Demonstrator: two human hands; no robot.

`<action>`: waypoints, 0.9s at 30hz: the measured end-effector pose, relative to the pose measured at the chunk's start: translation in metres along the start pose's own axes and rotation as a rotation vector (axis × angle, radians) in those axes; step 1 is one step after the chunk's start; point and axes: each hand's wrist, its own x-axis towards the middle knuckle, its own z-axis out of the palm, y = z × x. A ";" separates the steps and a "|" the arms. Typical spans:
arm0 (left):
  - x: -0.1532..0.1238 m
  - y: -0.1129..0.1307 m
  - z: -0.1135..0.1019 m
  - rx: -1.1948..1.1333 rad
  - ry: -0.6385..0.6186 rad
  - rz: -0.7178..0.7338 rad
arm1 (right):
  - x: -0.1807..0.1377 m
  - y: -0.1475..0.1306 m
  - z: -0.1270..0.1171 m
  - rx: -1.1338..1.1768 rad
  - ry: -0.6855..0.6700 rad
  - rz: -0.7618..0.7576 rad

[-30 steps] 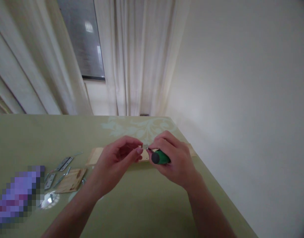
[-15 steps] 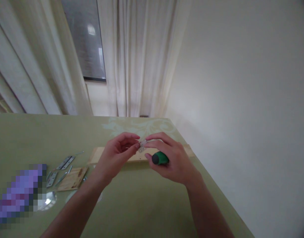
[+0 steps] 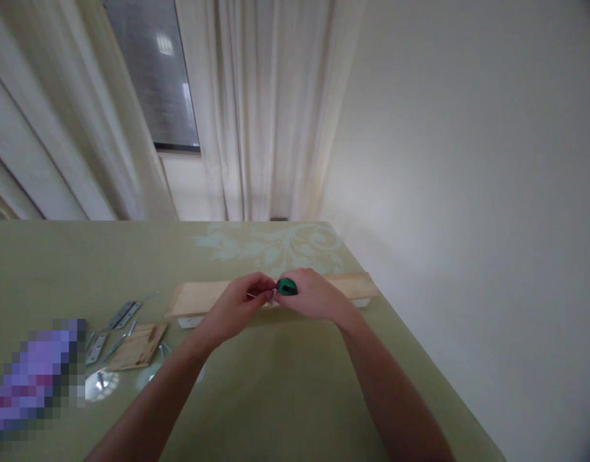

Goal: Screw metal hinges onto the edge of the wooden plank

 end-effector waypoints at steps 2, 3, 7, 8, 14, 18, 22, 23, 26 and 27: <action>0.001 -0.006 0.004 0.052 0.005 -0.011 | 0.004 0.006 0.005 -0.014 0.005 0.021; 0.001 -0.008 0.006 0.080 0.001 -0.017 | 0.005 0.009 0.006 -0.021 0.012 0.033; 0.003 -0.015 0.014 0.262 0.030 -0.054 | 0.001 0.009 -0.003 -0.055 0.126 0.090; 0.003 -0.016 0.015 0.312 0.041 -0.072 | -0.002 0.006 -0.009 -0.057 0.178 0.093; 0.003 -0.020 0.022 0.435 0.071 -0.136 | -0.038 -0.019 -0.046 0.399 0.649 -0.060; 0.003 -0.024 0.027 0.445 0.117 -0.116 | -0.050 -0.019 -0.051 0.467 0.752 -0.081; 0.003 -0.028 0.032 0.535 0.167 -0.068 | -0.042 -0.015 -0.048 0.310 0.677 -0.020; 0.003 -0.028 0.033 0.550 0.176 -0.059 | -0.039 -0.014 -0.047 0.267 0.663 -0.003; 0.003 -0.029 0.035 0.556 0.197 -0.044 | -0.032 -0.014 -0.043 0.187 0.595 0.048; 0.003 -0.029 0.036 0.542 0.202 -0.039 | -0.030 -0.015 -0.041 0.171 0.578 0.063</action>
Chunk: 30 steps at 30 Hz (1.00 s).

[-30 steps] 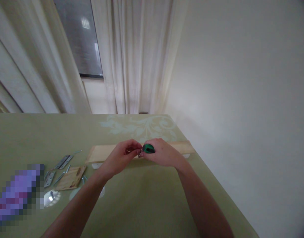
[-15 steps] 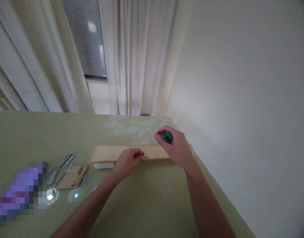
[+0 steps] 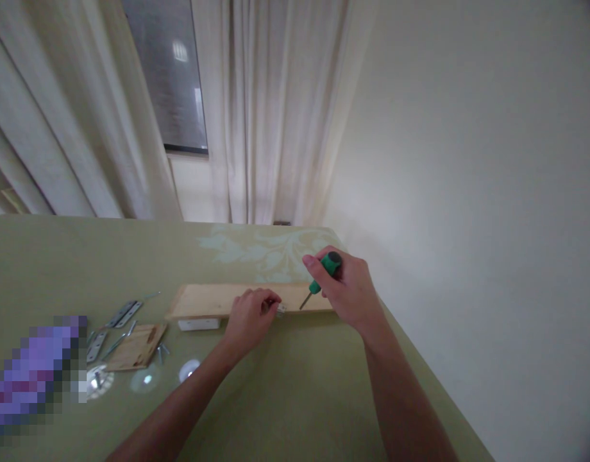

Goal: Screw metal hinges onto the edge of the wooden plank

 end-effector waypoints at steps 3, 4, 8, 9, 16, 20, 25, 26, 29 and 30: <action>0.000 0.001 0.001 -0.111 -0.017 -0.003 | 0.001 -0.001 0.006 -0.025 -0.032 0.011; 0.001 0.002 0.001 -0.156 -0.031 -0.011 | 0.001 -0.001 0.007 -0.028 -0.045 0.009; 0.001 0.002 -0.001 -0.218 -0.061 -0.031 | 0.001 -0.001 0.011 -0.027 -0.087 -0.001; 0.002 0.002 -0.002 -0.201 -0.057 -0.023 | 0.001 -0.001 0.012 -0.021 -0.092 -0.002; 0.001 0.001 -0.004 -0.011 -0.015 0.043 | 0.003 0.002 0.016 0.001 -0.128 -0.011; 0.001 0.000 -0.002 0.060 -0.005 0.057 | 0.004 0.005 0.019 0.001 -0.150 -0.008; 0.001 0.000 -0.004 0.030 -0.038 0.063 | 0.005 0.009 0.024 -0.027 -0.170 -0.021; 0.001 0.000 -0.005 0.027 -0.047 0.064 | 0.006 0.010 0.024 -0.031 -0.175 -0.028; 0.002 0.001 -0.007 0.046 -0.073 0.075 | 0.006 0.011 0.026 -0.041 -0.184 -0.042; 0.002 0.001 -0.008 0.057 -0.081 0.084 | 0.006 0.010 0.026 -0.045 -0.184 -0.042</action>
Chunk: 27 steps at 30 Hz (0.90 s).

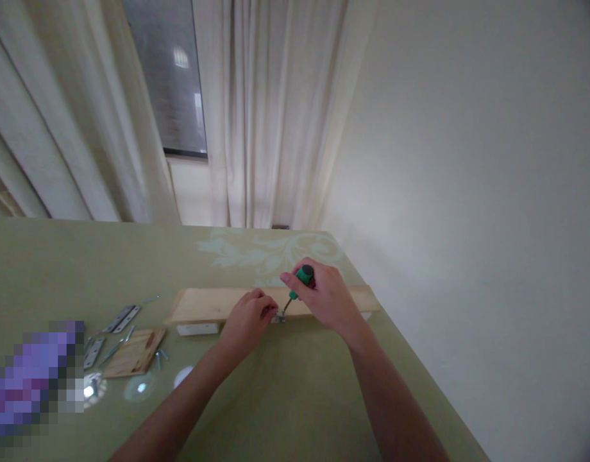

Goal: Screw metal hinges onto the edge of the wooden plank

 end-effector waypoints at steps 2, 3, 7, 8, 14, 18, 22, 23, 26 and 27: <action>0.000 0.000 -0.002 0.012 -0.034 0.024 | 0.000 -0.001 0.000 -0.008 -0.001 0.004; 0.000 -0.001 -0.003 0.011 -0.060 0.039 | 0.000 -0.002 0.000 -0.009 -0.003 0.009; -0.001 0.000 -0.007 0.006 -0.126 0.071 | -0.001 -0.001 0.000 -0.007 -0.001 0.013; -0.001 0.000 -0.008 0.009 -0.126 0.072 | -0.001 -0.001 0.000 -0.008 0.001 0.011; -0.001 0.001 -0.010 0.021 -0.138 0.098 | 0.000 -0.001 0.000 0.002 -0.004 0.027; -0.001 0.003 -0.013 0.029 -0.154 0.092 | 0.000 -0.001 0.000 0.007 -0.001 0.035; -0.002 0.003 -0.015 0.056 -0.168 0.072 | -0.001 -0.002 -0.002 -0.002 0.017 0.023; -0.002 0.002 -0.015 0.061 -0.167 0.069 | -0.002 -0.002 -0.002 -0.006 0.031 0.019; -0.002 -0.001 -0.013 0.067 -0.159 0.074 | -0.003 -0.003 -0.004 0.003 0.062 0.025; -0.002 -0.001 -0.012 0.069 -0.157 0.077 | -0.003 -0.003 -0.004 0.012 0.062 0.030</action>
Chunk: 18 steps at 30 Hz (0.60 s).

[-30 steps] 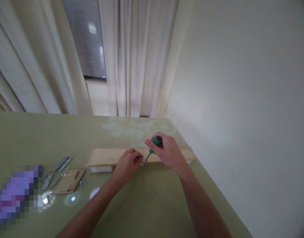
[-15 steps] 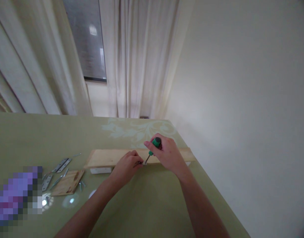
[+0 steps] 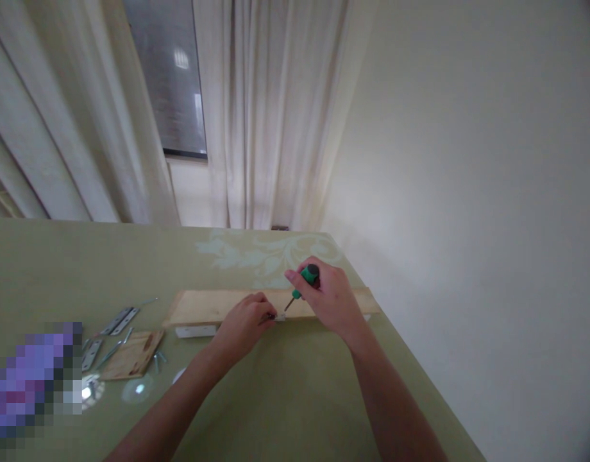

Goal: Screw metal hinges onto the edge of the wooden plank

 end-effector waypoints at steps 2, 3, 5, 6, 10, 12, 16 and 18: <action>0.000 0.000 0.001 0.003 0.004 -0.003 | 0.000 0.000 0.001 0.010 -0.013 0.001; 0.000 0.000 0.001 0.003 0.006 -0.010 | 0.001 0.001 0.002 0.011 -0.017 -0.004; 0.000 0.001 0.000 0.001 0.011 -0.027 | 0.002 0.003 0.005 0.001 -0.017 -0.016; 0.000 0.002 -0.001 -0.002 0.012 -0.032 | 0.002 0.004 0.006 -0.008 -0.013 -0.022; 0.001 0.002 -0.002 -0.013 0.005 -0.045 | 0.001 0.006 0.007 -0.033 -0.008 -0.022; 0.001 0.001 -0.001 -0.018 0.011 -0.044 | 0.001 0.005 0.006 -0.029 -0.015 -0.019; 0.001 -0.002 0.001 -0.031 0.025 -0.030 | 0.001 0.002 0.005 -0.055 0.016 -0.012; 0.001 -0.002 0.002 -0.032 0.026 -0.028 | 0.001 0.001 0.004 -0.071 0.035 -0.009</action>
